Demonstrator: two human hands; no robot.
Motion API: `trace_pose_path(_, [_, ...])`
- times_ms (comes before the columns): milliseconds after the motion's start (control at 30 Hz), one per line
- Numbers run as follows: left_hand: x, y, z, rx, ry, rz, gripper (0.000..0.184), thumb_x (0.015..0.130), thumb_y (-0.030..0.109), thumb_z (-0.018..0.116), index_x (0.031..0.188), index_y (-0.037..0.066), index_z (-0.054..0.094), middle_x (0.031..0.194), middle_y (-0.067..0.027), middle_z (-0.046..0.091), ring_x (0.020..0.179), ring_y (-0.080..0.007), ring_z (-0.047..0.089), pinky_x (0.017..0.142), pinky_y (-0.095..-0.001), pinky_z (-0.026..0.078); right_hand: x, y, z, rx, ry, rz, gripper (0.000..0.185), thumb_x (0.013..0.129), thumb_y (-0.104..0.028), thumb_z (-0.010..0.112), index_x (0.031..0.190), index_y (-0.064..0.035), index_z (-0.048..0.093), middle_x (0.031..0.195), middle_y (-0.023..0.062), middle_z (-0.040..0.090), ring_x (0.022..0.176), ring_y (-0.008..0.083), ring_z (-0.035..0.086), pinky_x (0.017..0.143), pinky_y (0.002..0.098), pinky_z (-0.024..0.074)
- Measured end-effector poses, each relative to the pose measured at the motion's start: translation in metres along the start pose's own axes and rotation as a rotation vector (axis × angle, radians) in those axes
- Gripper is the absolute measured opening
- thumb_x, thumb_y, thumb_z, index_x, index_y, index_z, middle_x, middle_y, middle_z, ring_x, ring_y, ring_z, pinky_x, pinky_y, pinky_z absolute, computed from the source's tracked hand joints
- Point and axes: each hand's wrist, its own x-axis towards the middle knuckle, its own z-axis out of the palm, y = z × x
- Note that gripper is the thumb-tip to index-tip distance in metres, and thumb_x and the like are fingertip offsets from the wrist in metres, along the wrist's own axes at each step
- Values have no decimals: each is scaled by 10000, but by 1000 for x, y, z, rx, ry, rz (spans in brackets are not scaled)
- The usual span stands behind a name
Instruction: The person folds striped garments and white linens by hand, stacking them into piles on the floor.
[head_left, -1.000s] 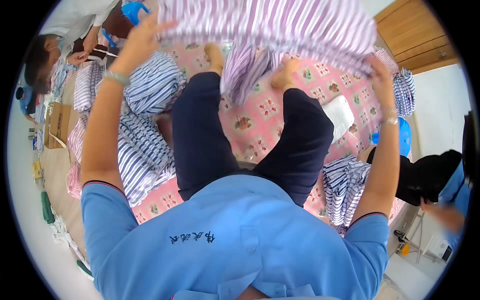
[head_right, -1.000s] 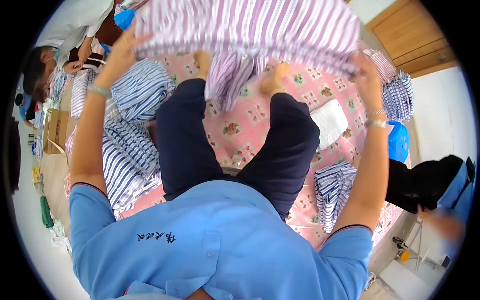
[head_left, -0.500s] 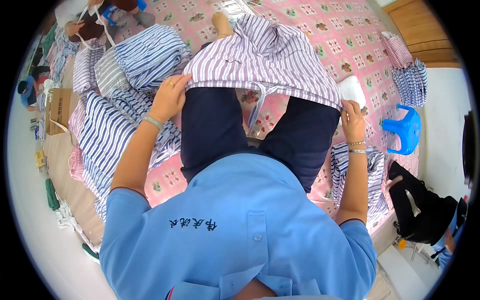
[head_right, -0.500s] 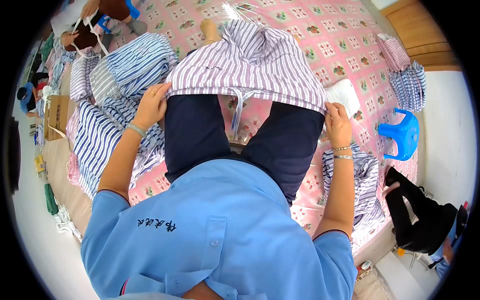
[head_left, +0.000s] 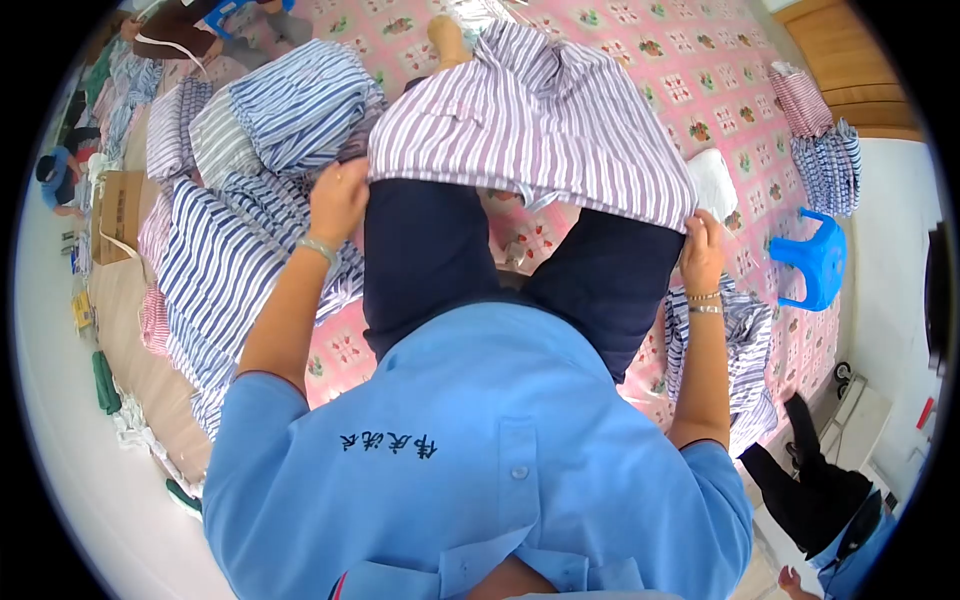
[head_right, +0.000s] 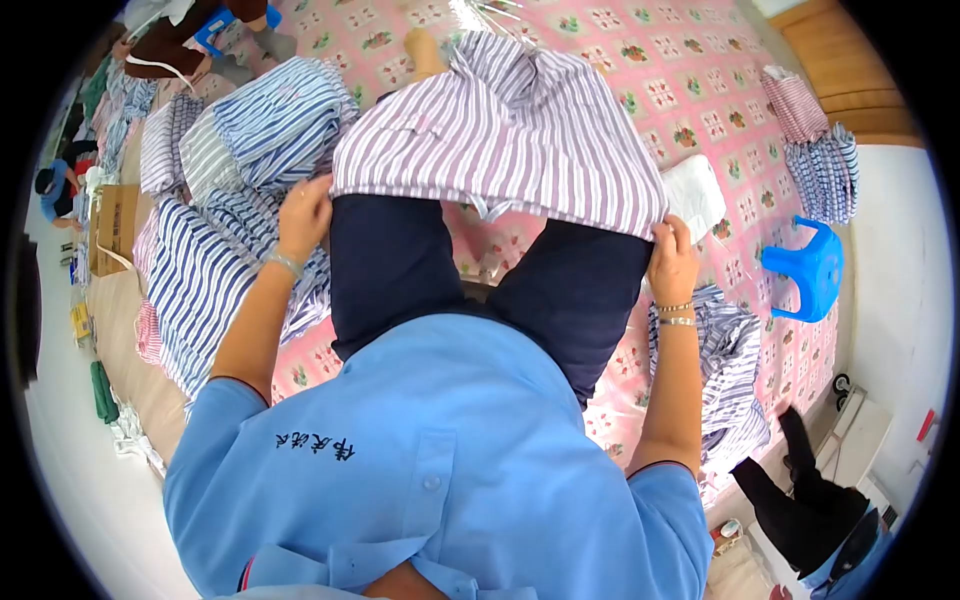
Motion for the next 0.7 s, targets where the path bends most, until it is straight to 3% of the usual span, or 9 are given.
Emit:
trace_pose_path(167, [14,17,-12,-140,19,68,315,691,-3,564,999,26,504,1068,-146,560,993,-320,522,880,-381,411,3,-18,-25,27,-91,-34,226,738,20,528,951,-53,543,1134,117,522,979,316,533,728,358,485])
trace_pose_path(333, [43,-7,-29,-221,-122,85,209,741,19,566,949,25,544,982,-123,581,946,-285,542,848,-351,415,37,-8,-39,43,0,-148,194,775,4,529,965,-32,545,1067,139,555,957,281,545,782,336,463])
trace_pose_path(367, [54,-15,-35,-397,-153,-63,159,764,44,577,920,22,554,939,-103,590,906,-240,553,813,-330,421,48,-3,-42,136,37,-143,170,811,-19,522,979,-25,548,1045,134,571,940,253,558,793,323,456])
trace_pose_path(400, [68,-23,-38,-572,-183,-211,118,787,69,587,891,19,564,896,-82,600,866,-194,563,778,-309,428,56,9,-42,319,-45,106,161,847,-54,504,998,-22,548,1009,111,585,917,213,562,785,303,452])
trace_pose_path(433, [91,-32,-36,-569,-182,-206,118,787,69,587,891,19,564,896,-82,600,866,-194,563,778,-309,428,66,19,-41,503,-132,357,164,882,-88,485,1017,-18,548,973,88,598,895,172,567,778,283,448])
trace_pose_path(500, [126,-45,-30,-1166,-135,-624,114,818,111,597,869,12,572,856,-46,608,813,-113,548,727,-267,431,112,-9,-46,1004,-29,615,184,902,-128,479,1040,-38,561,835,21,587,765,70,521,690,228,431])
trace_pose_path(533, [129,-30,-29,-1166,-131,-623,114,818,111,597,869,12,572,856,-46,608,813,-113,548,727,-267,431,122,0,-33,1004,-28,611,184,902,-128,479,1040,-38,561,835,21,587,765,70,521,690,228,431])
trace_pose_path(600, [162,21,-22,-1274,109,-910,104,828,109,592,871,14,578,855,-39,608,789,-92,549,690,-245,438,148,25,-10,869,-3,517,167,893,-126,504,1014,-49,590,786,-12,578,702,42,494,623,201,406])
trace_pose_path(700, [163,78,-15,-1431,98,-776,117,841,118,584,885,9,578,855,-38,608,761,-86,554,677,-217,439,156,-45,-17,894,114,339,153,874,-120,538,989,-58,617,762,-36,568,673,29,480,590,181,382])
